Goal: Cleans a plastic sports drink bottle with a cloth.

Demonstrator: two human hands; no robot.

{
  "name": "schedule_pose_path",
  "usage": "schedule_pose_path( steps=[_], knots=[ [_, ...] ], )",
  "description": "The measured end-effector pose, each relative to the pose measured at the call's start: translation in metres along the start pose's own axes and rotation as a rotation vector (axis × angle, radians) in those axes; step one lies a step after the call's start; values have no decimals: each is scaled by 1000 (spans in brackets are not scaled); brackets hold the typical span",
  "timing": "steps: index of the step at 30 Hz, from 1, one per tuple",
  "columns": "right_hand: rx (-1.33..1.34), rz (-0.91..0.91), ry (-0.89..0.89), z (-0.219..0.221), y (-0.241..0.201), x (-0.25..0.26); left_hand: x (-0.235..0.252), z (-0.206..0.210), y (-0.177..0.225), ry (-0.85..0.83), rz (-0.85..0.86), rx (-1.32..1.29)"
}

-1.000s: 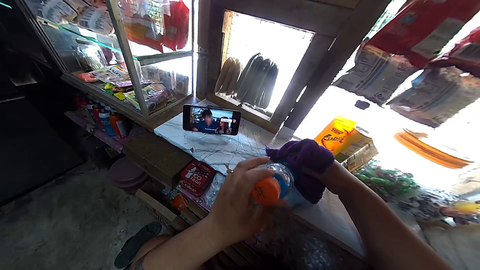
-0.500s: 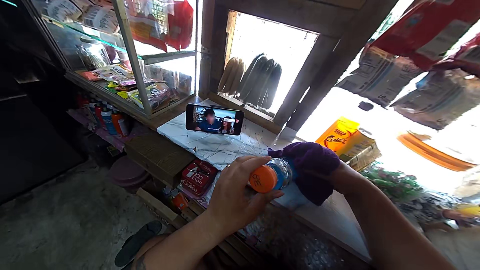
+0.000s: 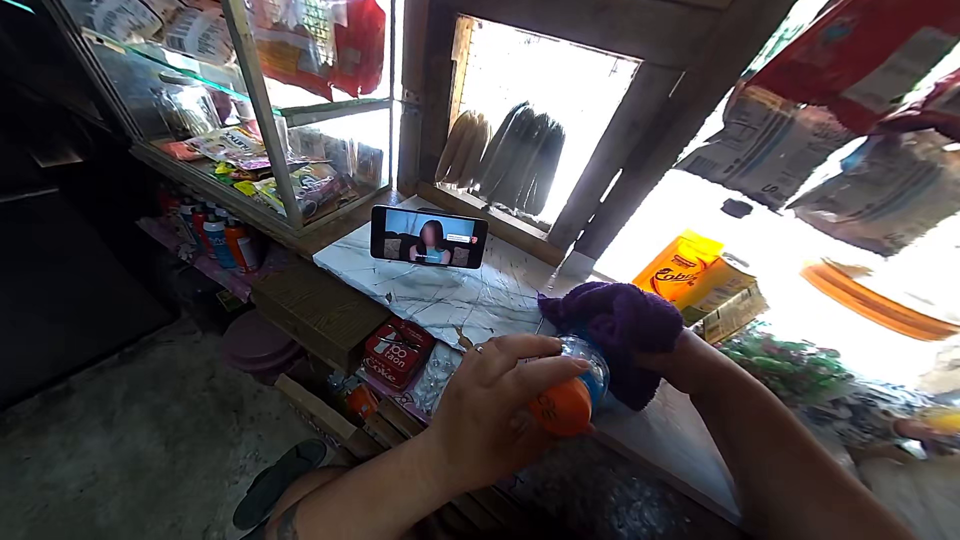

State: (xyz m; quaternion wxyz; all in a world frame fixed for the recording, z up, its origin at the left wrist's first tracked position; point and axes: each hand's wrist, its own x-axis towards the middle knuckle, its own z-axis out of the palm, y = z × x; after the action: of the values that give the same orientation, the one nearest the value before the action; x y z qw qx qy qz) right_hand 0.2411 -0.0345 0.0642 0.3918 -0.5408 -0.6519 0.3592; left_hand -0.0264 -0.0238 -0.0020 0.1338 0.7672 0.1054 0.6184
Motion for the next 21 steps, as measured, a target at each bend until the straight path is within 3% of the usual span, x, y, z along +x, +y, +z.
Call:
schedule_pose_path(
  steps=[10, 21],
  knots=[
    [12, -127, -147, -5, 4, 1, -2, 3, 1, 9, 6, 26],
    [-247, -319, -193, -8, 10, 8, 0, 2, -3, 42, -18, 26]
  ],
)
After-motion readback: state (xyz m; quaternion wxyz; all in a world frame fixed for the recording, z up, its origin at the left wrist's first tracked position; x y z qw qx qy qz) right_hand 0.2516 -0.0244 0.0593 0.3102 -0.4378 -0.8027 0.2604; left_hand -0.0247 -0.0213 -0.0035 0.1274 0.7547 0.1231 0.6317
